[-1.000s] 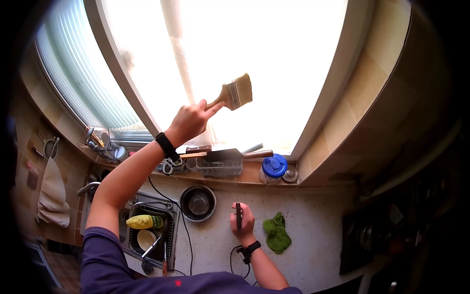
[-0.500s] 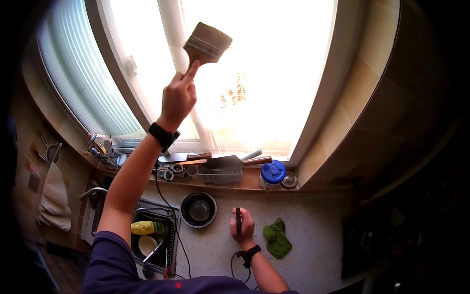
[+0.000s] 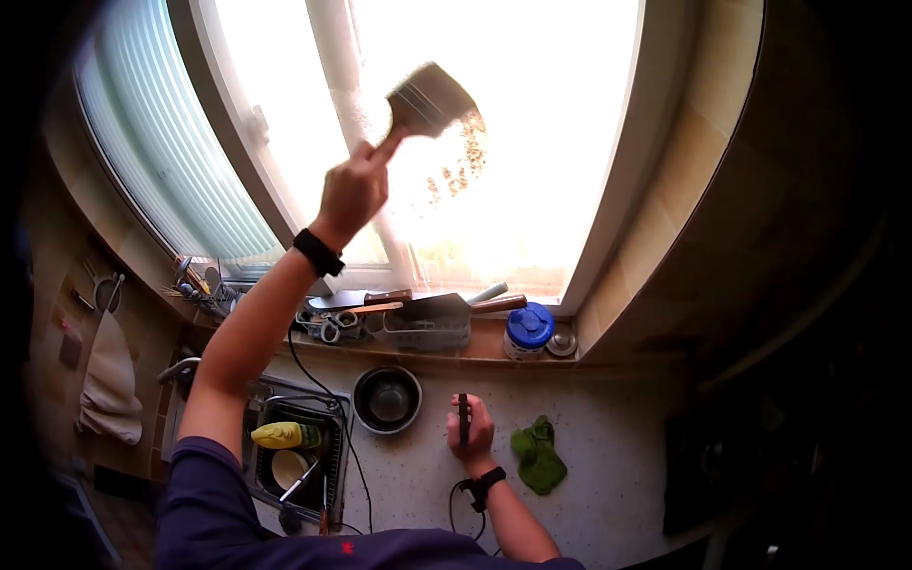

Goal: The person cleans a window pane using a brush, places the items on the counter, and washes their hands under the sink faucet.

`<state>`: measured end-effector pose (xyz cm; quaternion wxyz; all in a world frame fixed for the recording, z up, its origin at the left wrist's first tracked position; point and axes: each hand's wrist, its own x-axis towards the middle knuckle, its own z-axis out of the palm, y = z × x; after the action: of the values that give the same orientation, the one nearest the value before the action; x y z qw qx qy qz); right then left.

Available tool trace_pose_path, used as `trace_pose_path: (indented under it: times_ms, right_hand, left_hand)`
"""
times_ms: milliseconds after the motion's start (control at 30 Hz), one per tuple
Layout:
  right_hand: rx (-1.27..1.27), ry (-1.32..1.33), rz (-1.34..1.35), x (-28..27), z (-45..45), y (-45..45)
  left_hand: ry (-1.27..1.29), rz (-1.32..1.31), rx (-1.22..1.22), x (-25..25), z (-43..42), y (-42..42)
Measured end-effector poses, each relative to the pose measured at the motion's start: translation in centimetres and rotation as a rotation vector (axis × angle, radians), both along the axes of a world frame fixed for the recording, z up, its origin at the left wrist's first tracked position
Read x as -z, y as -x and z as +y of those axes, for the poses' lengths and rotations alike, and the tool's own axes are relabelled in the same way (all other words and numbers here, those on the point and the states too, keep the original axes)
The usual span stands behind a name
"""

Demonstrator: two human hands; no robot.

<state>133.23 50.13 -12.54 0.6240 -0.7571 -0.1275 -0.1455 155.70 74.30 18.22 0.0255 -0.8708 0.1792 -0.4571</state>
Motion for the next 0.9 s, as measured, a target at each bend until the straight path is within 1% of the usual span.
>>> trace_pose_path:
  times_ms: [33, 67, 133, 167, 200, 267, 300, 333, 400, 467, 533, 567, 600, 633, 667, 767, 800, 867, 900]
  right_hand:
    - [0.002, -0.003, -0.007, 0.1, 0.0, 0.0]
    - [0.003, -0.004, -0.014, 0.1, 0.0, -0.1]
    - [0.007, 0.008, -0.028, 0.2, -0.5, -0.5]
    - [0.008, 0.009, -0.029, 0.5, -0.5, -0.4]
    - [0.011, 0.008, -0.032, 0.6, -0.3, -0.3]
    - [0.007, 0.007, -0.047, 0.7, -0.2, -0.5]
    - [0.010, 0.005, -0.051, 0.8, -0.1, -0.4]
    - [0.007, 0.001, -0.041, 0.7, -0.1, -0.5]
    - [0.004, -0.002, -0.009, 0.3, -0.1, -0.4]
    - [0.009, 0.008, -0.007, 0.1, -0.1, 0.0]
    - [0.006, 0.003, -0.022, 0.1, -0.2, -0.4]
    - [0.004, -0.008, -0.023, 0.3, -0.2, -0.3]
    - [0.005, -0.021, -0.022, 0.5, -0.1, -0.4]
    - [0.013, -0.017, -0.023, 0.4, 0.1, -0.5]
    - [0.021, -0.013, -0.021, 0.1, 0.1, -0.6]
    - [0.044, 0.008, -0.012, 0.2, -0.3, -0.6]
    - [0.053, 0.010, -0.018, 0.2, -0.2, -1.1]
    - [0.053, -0.030, 0.015, -0.2, -0.6, -1.7]
    - [0.060, -0.056, 0.034, -0.3, -0.5, -1.8]
  left_hand:
    - [0.202, -0.113, 0.022, -1.2, 0.4, -0.3]
    - [0.243, -0.176, 0.068, -1.2, 0.5, -0.5]
    - [-0.018, 0.032, 0.083, 2.9, -0.1, 0.0]
    - [-0.307, 0.110, 0.077, 4.9, 0.3, 0.2]
    - [-0.487, 0.153, 0.078, 5.0, 0.9, 0.7]
    - [-0.288, 0.078, 0.052, 3.9, 2.3, -0.4]
    - [-0.057, -0.045, 0.026, 1.8, 1.7, 0.2]
    - [0.163, -0.105, 0.024, 0.5, 1.6, 0.2]
    - [0.049, -0.015, 0.063, 2.2, 1.2, 0.6]
    - [-0.441, 0.216, 0.070, 6.7, 2.7, 0.9]
    - [-0.489, 0.217, 0.080, 6.6, 3.6, 1.3]
    - [-0.330, 0.149, -0.013, 6.4, 3.9, 0.9]
    - [-0.172, 0.083, -0.101, 4.5, 3.2, 1.5]
    - [0.023, -0.039, -0.061, 3.0, 2.6, 1.9]
    - [0.087, -0.023, -0.019, 3.8, 2.2, 1.7]
    - [-0.496, 0.286, 0.034, 10.0, 2.9, 2.6]
    - [-0.578, 0.307, 0.061, 10.3, 3.6, 3.1]
    - [-0.444, 0.158, 0.051, 9.7, 5.2, 2.4]
    - [-0.279, 0.116, -0.053, 8.1, 4.7, 2.4]
